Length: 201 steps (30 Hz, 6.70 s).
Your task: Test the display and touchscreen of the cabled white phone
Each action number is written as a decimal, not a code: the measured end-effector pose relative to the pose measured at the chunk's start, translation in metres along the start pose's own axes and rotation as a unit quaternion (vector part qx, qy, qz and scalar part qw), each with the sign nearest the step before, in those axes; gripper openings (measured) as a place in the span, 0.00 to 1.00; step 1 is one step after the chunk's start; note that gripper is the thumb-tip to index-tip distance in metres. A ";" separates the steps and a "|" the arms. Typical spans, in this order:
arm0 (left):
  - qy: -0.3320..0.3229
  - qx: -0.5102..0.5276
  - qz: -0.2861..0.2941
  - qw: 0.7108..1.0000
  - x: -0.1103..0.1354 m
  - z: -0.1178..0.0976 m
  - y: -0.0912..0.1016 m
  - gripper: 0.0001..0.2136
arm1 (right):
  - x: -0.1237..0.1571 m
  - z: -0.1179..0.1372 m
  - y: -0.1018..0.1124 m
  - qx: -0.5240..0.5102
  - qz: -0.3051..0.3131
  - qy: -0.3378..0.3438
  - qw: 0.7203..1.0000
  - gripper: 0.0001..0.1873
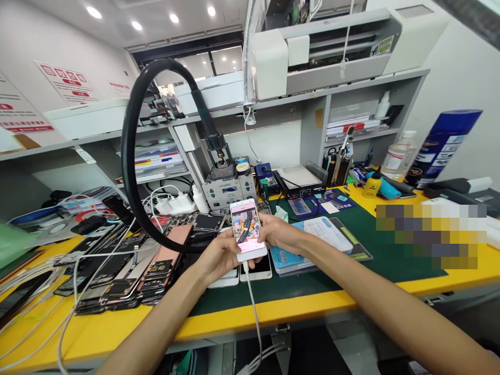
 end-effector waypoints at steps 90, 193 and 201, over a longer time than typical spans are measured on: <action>0.034 0.023 -0.005 0.999 0.000 0.003 0.000 0.22 | -0.005 -0.001 -0.009 -0.070 0.048 0.004 0.996 0.22; 0.027 0.056 0.048 0.997 0.001 0.001 0.002 0.32 | -0.017 -0.013 -0.004 0.074 -0.132 -0.015 0.988 0.24; 0.017 0.084 0.057 0.995 0.002 -0.001 -0.001 0.31 | -0.015 -0.011 -0.004 0.017 -0.124 0.014 0.992 0.22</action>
Point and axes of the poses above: each hand's wrist, its own x-axis away from the middle knuckle, its own y-axis out of the back of the hand, z = x × y, the point moved 8 cm from there along -x, towards the middle knuckle, and after that the axes turned 1 degree about -z, right-handed, at the moved point
